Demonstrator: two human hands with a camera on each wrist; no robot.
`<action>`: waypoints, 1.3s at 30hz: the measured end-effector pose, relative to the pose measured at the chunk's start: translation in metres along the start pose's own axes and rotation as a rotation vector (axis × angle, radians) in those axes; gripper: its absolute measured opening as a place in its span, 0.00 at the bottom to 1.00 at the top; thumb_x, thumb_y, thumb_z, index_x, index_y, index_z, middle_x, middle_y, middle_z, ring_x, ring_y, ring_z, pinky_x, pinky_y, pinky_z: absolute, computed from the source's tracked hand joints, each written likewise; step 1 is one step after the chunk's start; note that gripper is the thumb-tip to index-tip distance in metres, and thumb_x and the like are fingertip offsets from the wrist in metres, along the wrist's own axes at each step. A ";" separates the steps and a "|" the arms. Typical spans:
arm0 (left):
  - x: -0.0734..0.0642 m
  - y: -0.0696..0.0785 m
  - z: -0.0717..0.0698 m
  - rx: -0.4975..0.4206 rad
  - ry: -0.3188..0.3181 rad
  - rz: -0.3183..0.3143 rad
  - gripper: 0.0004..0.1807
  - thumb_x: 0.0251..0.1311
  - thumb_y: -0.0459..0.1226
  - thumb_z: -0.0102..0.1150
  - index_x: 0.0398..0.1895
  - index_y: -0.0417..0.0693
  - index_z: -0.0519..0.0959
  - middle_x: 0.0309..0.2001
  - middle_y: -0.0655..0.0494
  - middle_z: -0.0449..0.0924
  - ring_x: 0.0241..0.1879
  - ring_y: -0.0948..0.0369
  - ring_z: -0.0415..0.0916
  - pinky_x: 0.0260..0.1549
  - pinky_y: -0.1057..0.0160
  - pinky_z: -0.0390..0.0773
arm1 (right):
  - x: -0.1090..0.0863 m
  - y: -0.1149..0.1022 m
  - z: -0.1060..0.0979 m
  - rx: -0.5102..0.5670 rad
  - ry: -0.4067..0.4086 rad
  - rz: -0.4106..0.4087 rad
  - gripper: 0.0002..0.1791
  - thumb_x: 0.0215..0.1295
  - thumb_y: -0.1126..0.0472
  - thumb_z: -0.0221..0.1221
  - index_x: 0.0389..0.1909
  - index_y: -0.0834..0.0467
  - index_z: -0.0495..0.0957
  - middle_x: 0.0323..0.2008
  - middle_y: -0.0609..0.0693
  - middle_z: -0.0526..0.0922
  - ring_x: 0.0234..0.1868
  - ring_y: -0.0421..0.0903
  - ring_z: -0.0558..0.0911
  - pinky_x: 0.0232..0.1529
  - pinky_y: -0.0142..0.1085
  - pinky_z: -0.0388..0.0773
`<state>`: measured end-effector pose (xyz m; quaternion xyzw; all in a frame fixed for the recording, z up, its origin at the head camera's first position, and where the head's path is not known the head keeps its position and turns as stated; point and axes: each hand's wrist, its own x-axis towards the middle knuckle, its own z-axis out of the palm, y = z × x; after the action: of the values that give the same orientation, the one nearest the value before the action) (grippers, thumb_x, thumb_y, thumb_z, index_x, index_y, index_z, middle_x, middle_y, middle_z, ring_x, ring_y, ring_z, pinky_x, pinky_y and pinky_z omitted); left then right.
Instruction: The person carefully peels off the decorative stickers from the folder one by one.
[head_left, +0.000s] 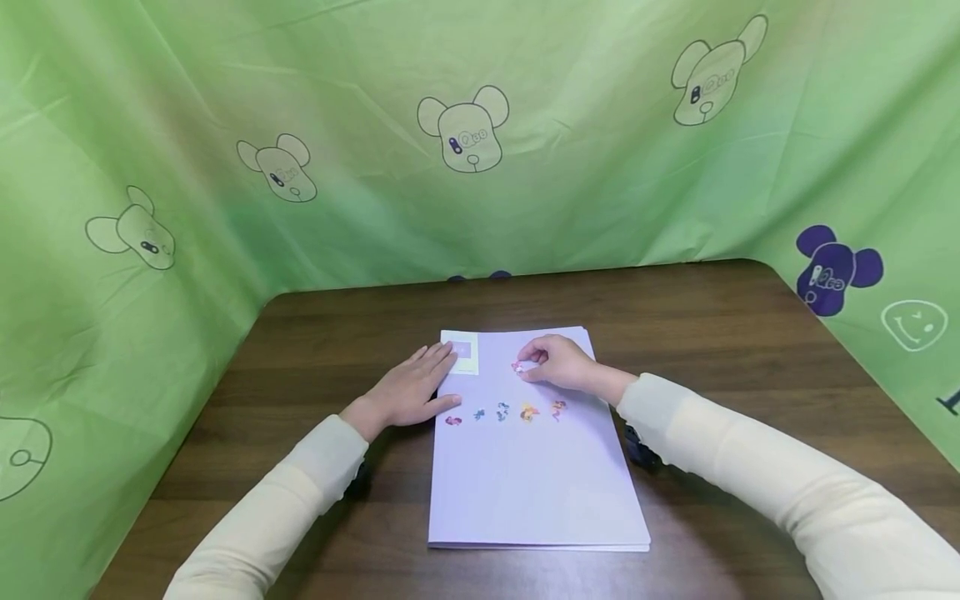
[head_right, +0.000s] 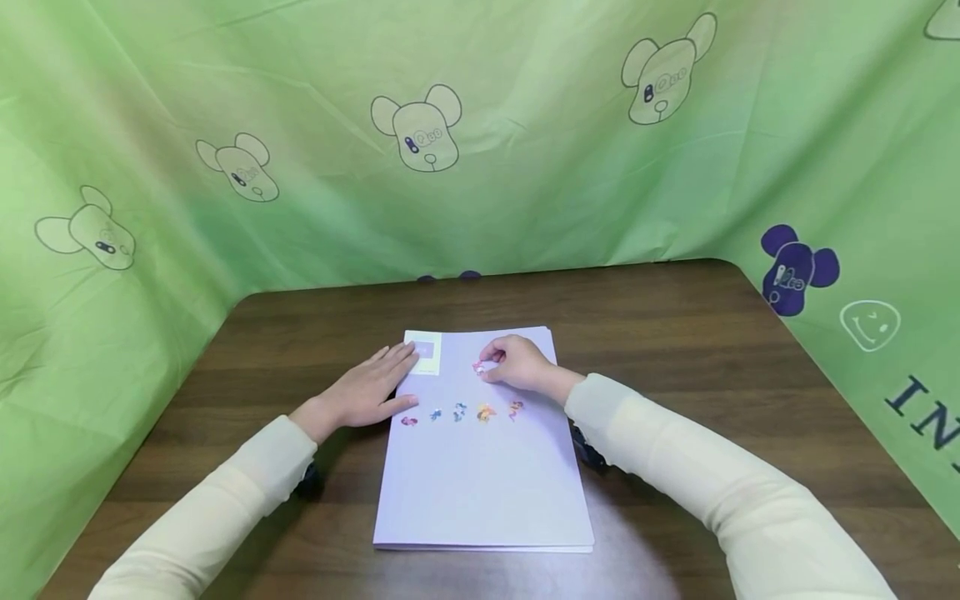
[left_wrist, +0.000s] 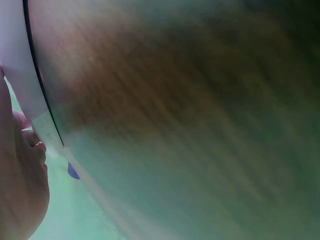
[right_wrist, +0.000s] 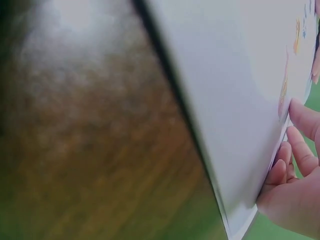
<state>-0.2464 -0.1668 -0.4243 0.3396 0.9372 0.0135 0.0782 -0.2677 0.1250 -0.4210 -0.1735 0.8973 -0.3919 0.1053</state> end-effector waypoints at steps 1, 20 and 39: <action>0.000 0.000 0.000 0.003 0.001 0.003 0.45 0.69 0.64 0.33 0.77 0.42 0.46 0.77 0.49 0.39 0.75 0.57 0.35 0.70 0.60 0.37 | 0.000 0.000 0.000 -0.001 0.002 -0.001 0.15 0.56 0.65 0.69 0.45 0.64 0.82 0.37 0.52 0.79 0.39 0.48 0.73 0.45 0.39 0.71; 0.001 -0.002 0.000 0.011 -0.008 0.007 0.46 0.69 0.64 0.33 0.77 0.42 0.46 0.77 0.48 0.39 0.75 0.57 0.35 0.71 0.59 0.37 | 0.001 0.001 0.004 0.004 0.021 0.005 0.12 0.57 0.64 0.68 0.42 0.63 0.83 0.37 0.52 0.78 0.40 0.49 0.73 0.45 0.40 0.70; 0.001 -0.001 0.000 0.020 -0.030 -0.011 0.46 0.68 0.65 0.32 0.77 0.43 0.44 0.77 0.50 0.37 0.75 0.57 0.33 0.70 0.60 0.35 | 0.002 0.004 0.004 -0.015 0.032 -0.015 0.09 0.60 0.64 0.67 0.41 0.61 0.84 0.34 0.51 0.79 0.36 0.47 0.73 0.41 0.39 0.70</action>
<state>-0.2481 -0.1667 -0.4244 0.3354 0.9379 -0.0013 0.0888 -0.2687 0.1241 -0.4269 -0.1749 0.9005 -0.3886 0.0867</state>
